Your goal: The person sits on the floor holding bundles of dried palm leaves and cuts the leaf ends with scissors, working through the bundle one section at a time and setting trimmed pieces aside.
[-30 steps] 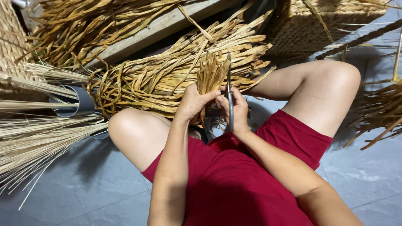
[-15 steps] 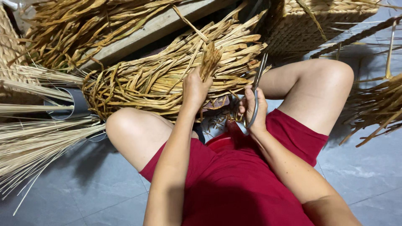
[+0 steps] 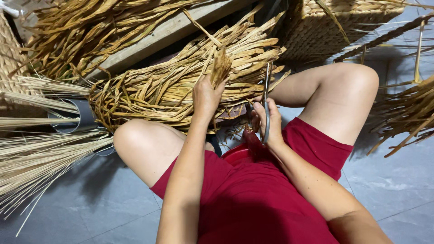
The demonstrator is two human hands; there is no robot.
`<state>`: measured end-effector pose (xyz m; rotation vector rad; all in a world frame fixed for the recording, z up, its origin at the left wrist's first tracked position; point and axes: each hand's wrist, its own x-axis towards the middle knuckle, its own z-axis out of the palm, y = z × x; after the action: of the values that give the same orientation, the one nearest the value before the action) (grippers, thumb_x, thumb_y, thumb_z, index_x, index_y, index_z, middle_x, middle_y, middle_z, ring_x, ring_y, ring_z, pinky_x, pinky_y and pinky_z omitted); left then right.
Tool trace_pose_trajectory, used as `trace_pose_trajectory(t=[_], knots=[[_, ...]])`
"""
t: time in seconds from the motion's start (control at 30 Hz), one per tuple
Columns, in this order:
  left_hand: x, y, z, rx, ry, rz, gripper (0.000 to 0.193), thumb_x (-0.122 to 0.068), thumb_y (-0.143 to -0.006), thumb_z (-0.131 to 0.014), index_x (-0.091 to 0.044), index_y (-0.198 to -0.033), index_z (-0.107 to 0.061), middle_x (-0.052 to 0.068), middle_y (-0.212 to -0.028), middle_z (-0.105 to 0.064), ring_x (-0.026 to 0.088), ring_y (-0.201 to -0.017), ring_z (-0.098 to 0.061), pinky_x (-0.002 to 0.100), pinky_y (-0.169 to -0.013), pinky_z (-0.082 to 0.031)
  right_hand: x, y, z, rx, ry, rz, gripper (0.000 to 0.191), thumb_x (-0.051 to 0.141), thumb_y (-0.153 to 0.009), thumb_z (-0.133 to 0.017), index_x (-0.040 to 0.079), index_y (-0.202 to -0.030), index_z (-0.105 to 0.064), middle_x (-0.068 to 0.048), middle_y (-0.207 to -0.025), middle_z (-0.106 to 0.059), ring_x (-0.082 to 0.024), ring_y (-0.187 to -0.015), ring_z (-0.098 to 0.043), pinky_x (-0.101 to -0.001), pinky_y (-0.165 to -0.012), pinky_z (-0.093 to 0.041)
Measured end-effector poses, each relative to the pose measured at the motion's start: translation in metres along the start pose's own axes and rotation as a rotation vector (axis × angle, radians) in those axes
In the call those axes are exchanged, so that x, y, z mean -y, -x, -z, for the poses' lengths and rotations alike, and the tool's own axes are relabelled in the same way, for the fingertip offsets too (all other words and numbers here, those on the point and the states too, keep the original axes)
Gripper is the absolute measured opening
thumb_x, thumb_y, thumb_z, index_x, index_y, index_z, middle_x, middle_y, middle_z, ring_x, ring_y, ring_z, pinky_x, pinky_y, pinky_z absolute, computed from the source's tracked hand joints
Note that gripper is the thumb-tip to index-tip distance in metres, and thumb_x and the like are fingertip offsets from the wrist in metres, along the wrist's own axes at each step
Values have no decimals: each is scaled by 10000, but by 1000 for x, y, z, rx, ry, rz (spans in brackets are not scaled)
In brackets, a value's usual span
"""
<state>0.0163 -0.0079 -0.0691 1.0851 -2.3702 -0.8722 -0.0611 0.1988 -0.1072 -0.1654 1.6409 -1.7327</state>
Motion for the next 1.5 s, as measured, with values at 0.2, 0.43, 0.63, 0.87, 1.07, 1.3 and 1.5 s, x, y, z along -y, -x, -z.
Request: trace_pose_trajectory(t=[0.2,0.43,0.63,0.87,1.07,1.3,1.5], knots=[[-6,2,-1,91,-23,132,235,-227,-819,-762,-74,-996,-741,169,-941,-718,362,-831,-701,491,-764,-540,-1,2,1,23,-42,-56,275,264,-984,-651,115,-1203,-577,-14,-742,-602,-85,-468,-487,-242,-373,-368],[-14,6,33,103,104,74,275,-242,-819,-776,-77,-1036,-740,158,-947,-726,347,-852,-712,454,-794,-552,15,7,4,49,72,5,332,201,-977,-700,103,-1267,-573,17,-791,-558,-38,-587,-470,-210,-475,-353],[-25,17,52,77,132,-53,312,-168,-809,-780,-55,-1092,-717,160,-990,-717,354,-881,-702,434,-797,-546,27,6,7,39,354,351,364,142,-977,-764,49,-1296,-614,55,-914,-581,-34,-824,-506,-199,-745,-457],[-45,23,59,-91,167,-299,361,-102,-812,-779,-45,-1145,-654,170,-1083,-696,359,-983,-684,438,-860,-541,41,7,-4,49,378,345,381,147,-929,-788,37,-1257,-629,53,-925,-632,-39,-830,-541,-208,-770,-488],[-43,24,48,10,289,-40,289,-129,-867,-817,-59,-1114,-683,89,-871,-754,234,-765,-742,340,-695,-564,51,13,-25,84,362,359,453,151,-920,-797,48,-1317,-605,25,-935,-645,-56,-842,-576,-228,-774,-509],[-17,24,45,194,654,66,136,-82,-943,-744,18,-1034,-725,73,-890,-786,107,-757,-742,273,-702,-608,68,14,-41,119,420,293,568,158,-902,-811,71,-1400,-550,-12,-873,-644,-74,-786,-577,-241,-735,-512],[-15,26,43,249,747,148,170,-97,-947,-723,27,-1062,-707,74,-924,-783,108,-775,-742,266,-713,-612,75,14,-52,147,357,495,496,107,-943,-794,35,-1368,-550,-42,-1099,-700,-82,-947,-654,-266,-833,-562]])
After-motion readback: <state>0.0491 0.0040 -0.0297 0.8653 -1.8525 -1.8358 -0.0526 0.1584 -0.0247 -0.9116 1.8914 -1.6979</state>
